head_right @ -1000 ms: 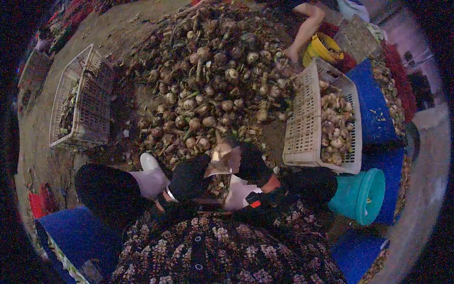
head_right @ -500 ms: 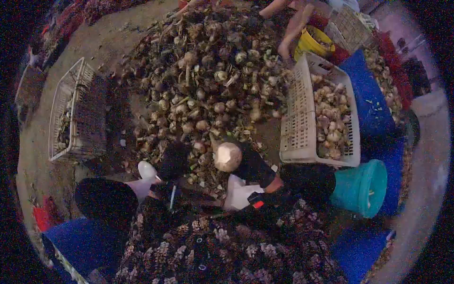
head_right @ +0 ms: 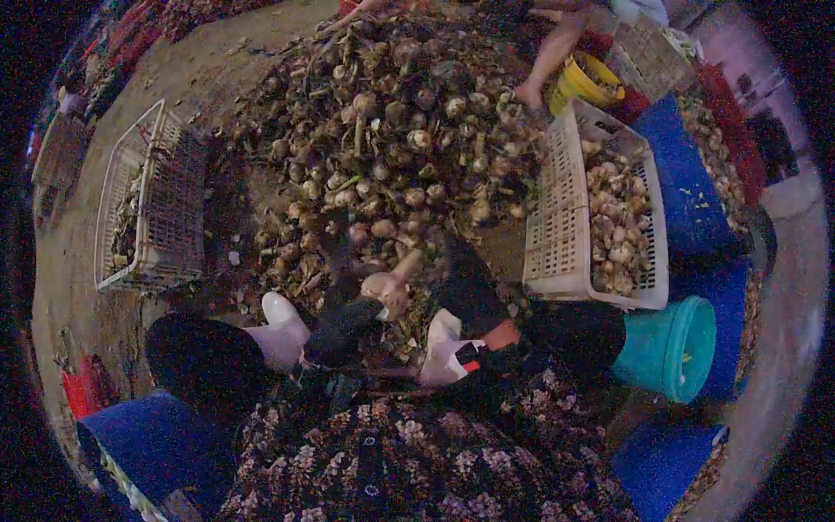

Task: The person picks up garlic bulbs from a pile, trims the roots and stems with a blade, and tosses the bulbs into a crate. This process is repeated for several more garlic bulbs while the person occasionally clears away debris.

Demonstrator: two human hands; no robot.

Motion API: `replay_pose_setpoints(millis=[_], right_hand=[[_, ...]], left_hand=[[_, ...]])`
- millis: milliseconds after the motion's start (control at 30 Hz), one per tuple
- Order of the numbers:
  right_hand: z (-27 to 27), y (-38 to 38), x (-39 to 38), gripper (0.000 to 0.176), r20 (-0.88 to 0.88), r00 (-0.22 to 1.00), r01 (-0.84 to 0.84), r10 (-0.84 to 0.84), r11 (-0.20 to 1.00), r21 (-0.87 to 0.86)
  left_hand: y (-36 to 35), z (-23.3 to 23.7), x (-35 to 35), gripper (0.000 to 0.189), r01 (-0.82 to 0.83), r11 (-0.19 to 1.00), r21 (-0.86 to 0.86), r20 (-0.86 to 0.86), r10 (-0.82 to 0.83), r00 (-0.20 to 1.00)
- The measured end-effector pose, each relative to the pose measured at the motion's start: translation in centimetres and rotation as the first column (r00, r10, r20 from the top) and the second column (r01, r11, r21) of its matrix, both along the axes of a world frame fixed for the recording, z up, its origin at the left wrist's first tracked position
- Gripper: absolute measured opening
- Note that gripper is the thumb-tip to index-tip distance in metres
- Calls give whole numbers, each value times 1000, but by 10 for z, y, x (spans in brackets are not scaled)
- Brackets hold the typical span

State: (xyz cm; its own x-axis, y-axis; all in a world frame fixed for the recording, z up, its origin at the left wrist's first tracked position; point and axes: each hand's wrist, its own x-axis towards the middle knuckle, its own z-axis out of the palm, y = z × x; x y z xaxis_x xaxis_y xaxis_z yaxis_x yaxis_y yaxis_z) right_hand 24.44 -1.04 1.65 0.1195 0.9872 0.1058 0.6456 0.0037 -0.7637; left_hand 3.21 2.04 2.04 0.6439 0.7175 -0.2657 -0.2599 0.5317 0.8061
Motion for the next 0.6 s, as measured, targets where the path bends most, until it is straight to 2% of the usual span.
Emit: replay_pose_setpoints(millis=[33,67,100,133,200,233,267,300,333,367,400,467,567,600], right_hand=[[-3,1,2,40,-363,924,70,-120,986,-149],[-7,1,3,38,-651,708,80,-274,947,-311],[-11,-3,0,36,-572,815,-20,-94,982,-190],[-15,-11,-7,34,-459,884,-139,87,987,-79],[-27,-13,-12,30,-610,790,-199,51,964,-176],[-34,-10,-13,28,-789,579,-188,-204,909,-372],[-41,-10,-12,27,-829,311,-238,-465,806,-542],[-6,-7,-21,28,-667,632,-90,-394,818,-568],[-15,-9,-18,30,-513,837,-55,-190,904,-424],[-29,-13,-12,31,-275,962,-71,-5,962,-264],[-25,-12,-14,33,20,990,-138,141,984,-108],[-13,-15,-16,38,155,978,-124,143,984,-126],[1,-17,-22,42,286,940,-141,184,976,-163],[3,-18,-22,43,319,926,-151,202,973,-176]], left_hand=[[2,8,-4,38,19,1000,14,-67,-18,998],[3,11,-6,40,42,999,26,-134,-38,990],[2,11,-3,41,65,968,244,-216,-11,976],[1,11,2,42,103,887,449,-288,35,957],[1,1,5,43,138,741,657,-303,91,949],[0,-9,5,43,119,719,685,-255,83,963],[-1,-18,3,42,136,685,715,-270,91,959],[-1,-21,1,42,153,651,744,-284,100,954],[0,-23,-3,42,210,603,770,-356,132,925],[2,-24,-5,41,270,554,787,-423,166,891],[2,-24,-4,41,277,625,729,-456,143,878],[2,-27,-3,39,279,755,593,-518,92,851],[4,-16,-1,37,290,632,719,-485,157,860],[4,-17,-1,36,342,647,681,-544,135,828]])
